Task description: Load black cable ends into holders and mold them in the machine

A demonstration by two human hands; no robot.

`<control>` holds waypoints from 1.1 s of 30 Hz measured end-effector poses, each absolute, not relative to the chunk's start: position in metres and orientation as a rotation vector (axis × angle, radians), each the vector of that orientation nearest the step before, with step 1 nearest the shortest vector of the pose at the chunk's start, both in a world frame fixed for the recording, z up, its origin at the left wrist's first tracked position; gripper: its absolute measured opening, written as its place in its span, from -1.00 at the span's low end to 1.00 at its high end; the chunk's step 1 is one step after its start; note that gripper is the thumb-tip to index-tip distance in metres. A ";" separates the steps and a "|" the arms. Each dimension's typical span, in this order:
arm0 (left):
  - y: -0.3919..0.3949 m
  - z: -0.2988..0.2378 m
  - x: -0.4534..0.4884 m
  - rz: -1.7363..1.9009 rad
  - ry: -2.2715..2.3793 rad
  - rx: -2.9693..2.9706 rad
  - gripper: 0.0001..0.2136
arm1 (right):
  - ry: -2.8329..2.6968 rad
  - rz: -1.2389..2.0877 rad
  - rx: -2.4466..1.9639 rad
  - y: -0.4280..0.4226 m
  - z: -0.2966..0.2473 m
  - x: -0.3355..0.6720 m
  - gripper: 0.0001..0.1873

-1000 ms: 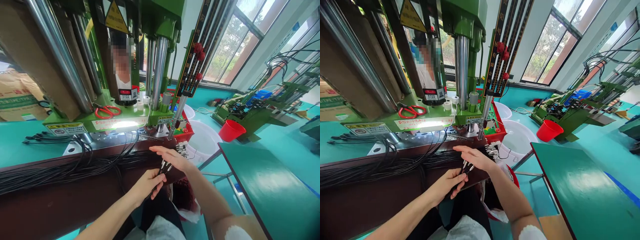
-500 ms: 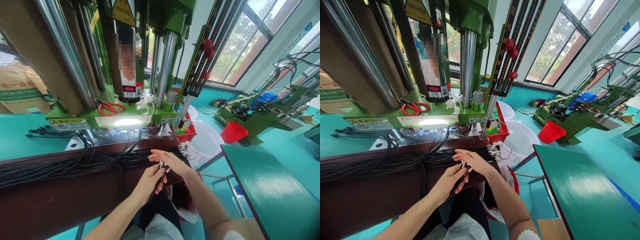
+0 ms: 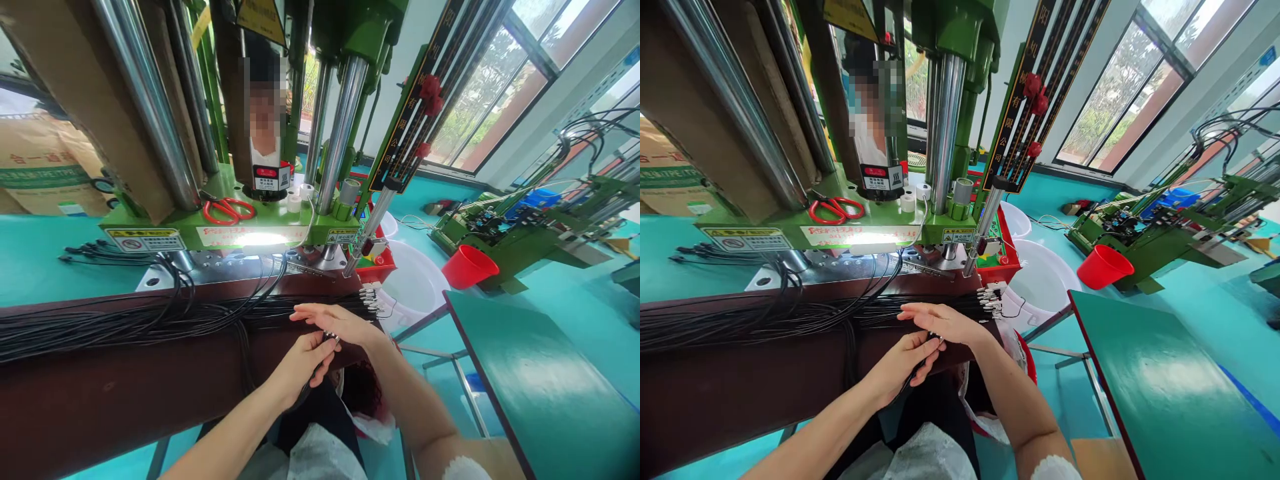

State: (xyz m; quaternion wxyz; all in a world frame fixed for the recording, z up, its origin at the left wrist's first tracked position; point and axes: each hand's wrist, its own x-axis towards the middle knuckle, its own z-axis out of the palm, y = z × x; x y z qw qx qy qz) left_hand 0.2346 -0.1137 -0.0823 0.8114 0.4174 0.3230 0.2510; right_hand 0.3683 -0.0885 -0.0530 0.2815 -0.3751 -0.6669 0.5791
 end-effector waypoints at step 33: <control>-0.091 -0.101 0.239 0.732 0.821 0.917 -0.68 | -1.132 1.424 -1.302 -0.119 -0.088 0.385 -0.48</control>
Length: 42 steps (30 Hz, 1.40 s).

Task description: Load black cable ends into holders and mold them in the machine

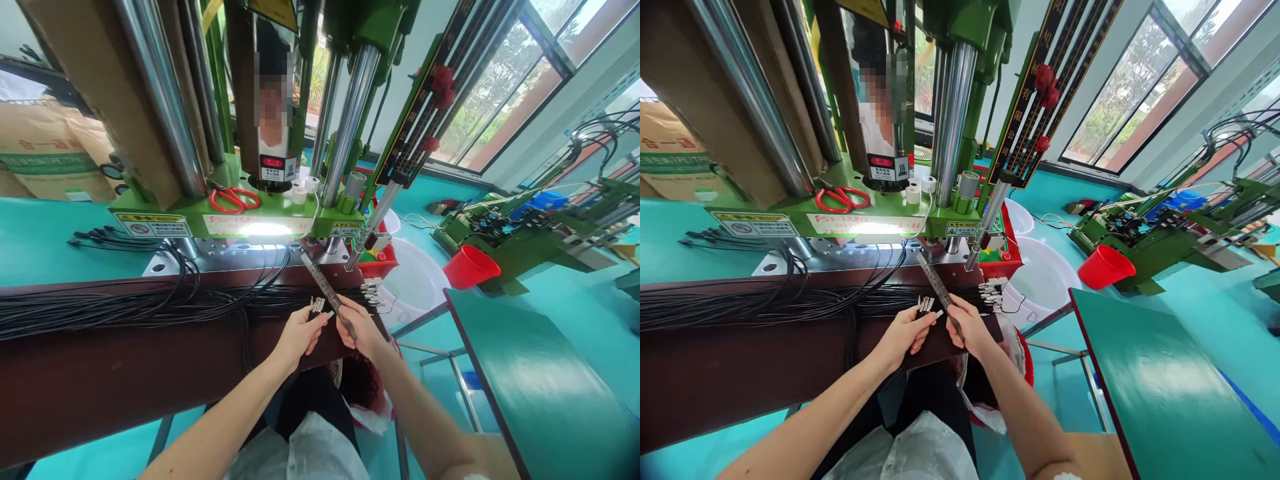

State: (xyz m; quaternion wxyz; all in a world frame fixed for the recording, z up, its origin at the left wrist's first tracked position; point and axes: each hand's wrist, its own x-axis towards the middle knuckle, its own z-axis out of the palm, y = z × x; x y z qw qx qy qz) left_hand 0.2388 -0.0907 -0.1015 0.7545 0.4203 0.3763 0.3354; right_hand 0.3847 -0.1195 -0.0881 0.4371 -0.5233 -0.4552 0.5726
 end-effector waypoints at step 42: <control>-0.089 -0.097 0.236 0.603 0.953 0.903 -0.70 | -1.202 1.228 -1.326 -0.131 -0.106 0.381 -0.49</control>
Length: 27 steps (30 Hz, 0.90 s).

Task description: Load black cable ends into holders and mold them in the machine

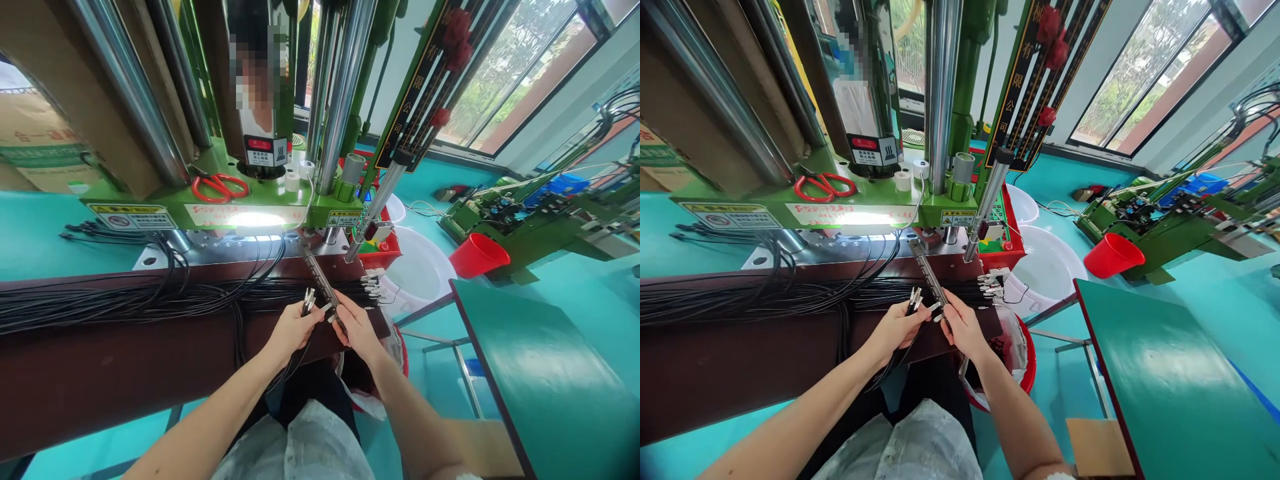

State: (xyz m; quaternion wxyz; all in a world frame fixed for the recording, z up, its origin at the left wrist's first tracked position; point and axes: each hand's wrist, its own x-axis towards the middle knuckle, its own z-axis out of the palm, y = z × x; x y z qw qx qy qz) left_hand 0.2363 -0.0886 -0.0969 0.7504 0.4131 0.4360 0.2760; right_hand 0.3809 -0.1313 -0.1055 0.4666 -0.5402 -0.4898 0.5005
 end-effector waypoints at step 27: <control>-0.090 -0.094 0.229 0.752 1.031 0.847 -0.72 | -1.237 1.310 -1.289 -0.131 -0.103 0.384 -0.50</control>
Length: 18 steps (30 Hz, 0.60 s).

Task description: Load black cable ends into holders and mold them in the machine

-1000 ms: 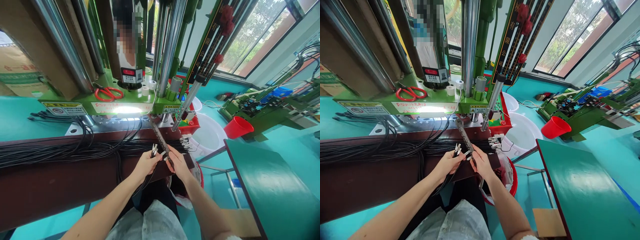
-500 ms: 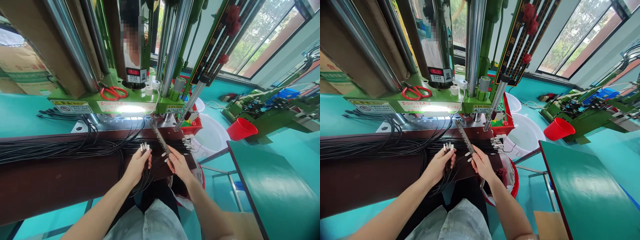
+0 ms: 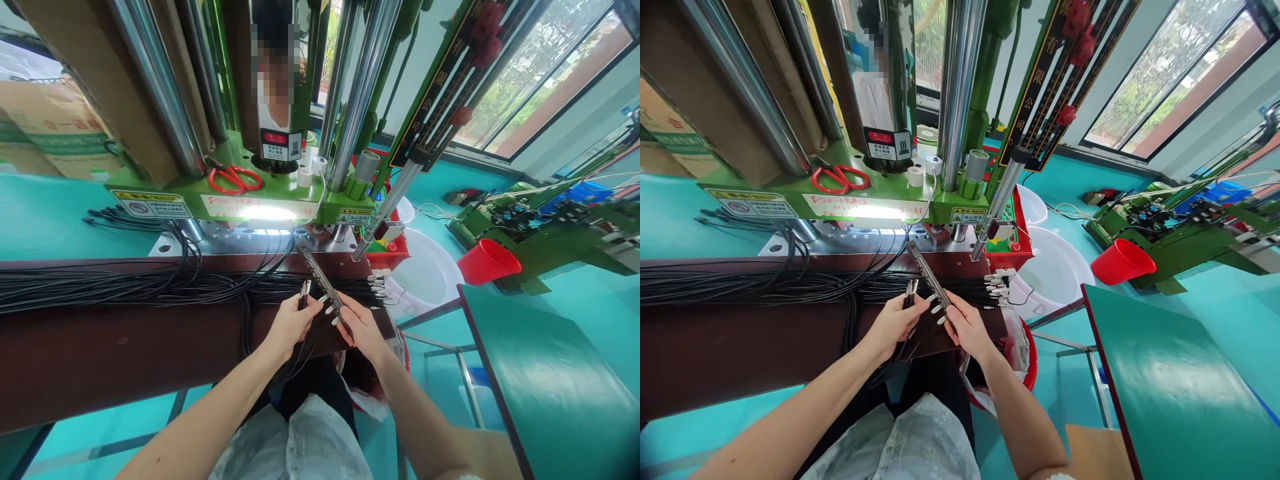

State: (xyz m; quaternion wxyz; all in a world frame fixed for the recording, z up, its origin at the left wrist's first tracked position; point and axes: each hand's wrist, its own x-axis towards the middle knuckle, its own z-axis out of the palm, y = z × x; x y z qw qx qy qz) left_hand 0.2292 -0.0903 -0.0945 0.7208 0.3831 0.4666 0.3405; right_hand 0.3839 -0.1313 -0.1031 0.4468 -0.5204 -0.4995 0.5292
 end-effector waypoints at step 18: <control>-0.084 -0.092 0.215 1.150 1.075 0.832 -0.73 | -1.205 1.284 -1.309 -0.131 -0.102 0.381 -0.48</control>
